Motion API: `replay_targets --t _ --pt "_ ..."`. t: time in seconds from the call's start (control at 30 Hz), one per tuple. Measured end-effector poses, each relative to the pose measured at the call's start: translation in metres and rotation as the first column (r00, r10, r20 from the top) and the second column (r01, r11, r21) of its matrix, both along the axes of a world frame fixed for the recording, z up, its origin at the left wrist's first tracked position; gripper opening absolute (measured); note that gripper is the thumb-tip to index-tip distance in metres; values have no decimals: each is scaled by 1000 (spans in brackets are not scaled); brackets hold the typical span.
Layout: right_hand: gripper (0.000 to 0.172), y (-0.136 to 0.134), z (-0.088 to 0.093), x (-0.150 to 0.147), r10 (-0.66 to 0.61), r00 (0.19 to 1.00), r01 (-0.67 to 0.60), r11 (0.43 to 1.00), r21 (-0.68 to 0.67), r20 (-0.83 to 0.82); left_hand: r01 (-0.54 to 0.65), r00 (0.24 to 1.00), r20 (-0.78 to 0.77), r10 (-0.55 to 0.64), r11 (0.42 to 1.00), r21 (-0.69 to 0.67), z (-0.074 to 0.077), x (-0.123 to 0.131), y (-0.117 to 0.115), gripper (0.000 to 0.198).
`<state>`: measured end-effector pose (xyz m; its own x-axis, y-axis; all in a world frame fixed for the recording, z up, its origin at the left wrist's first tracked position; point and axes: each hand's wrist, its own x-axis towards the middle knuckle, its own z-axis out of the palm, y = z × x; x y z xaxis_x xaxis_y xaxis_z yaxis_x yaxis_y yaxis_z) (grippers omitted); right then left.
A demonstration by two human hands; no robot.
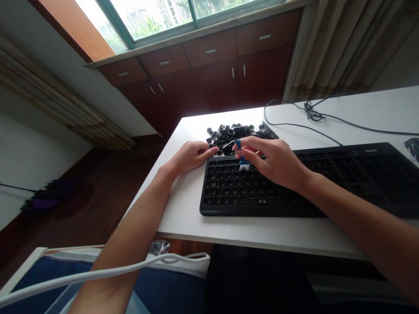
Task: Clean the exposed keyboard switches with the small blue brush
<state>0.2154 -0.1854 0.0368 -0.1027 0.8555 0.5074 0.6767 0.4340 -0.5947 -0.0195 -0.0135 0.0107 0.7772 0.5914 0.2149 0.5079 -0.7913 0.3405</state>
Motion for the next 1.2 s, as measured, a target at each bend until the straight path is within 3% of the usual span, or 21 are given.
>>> replay_targets --t 0.37,0.5,0.8,1.0,1.1,1.2 --pt "22 1 -6 0 -14 999 9 987 160 33 -1 1000 -2 1 1000 -2 1 0 -1 54" --pt "20 0 -4 -2 -23 999 30 978 207 -39 1 1000 -3 -1 1000 3 0 0 0 54" --pt "25 -1 -1 -6 52 958 -76 994 -76 -283 14 1000 1 -14 1000 9 -1 -1 1 55" --pt "30 1 -1 -7 76 797 -244 948 -204 -600 18 1000 13 -18 1000 7 -1 -1 1 55" --pt "24 2 -2 -7 86 883 -154 982 -111 -461 15 1000 7 -15 1000 3 0 -1 0 55" --pt "15 1 -1 -7 22 973 13 989 148 -229 15 1000 6 -15 1000 -1 0 0 0 54"
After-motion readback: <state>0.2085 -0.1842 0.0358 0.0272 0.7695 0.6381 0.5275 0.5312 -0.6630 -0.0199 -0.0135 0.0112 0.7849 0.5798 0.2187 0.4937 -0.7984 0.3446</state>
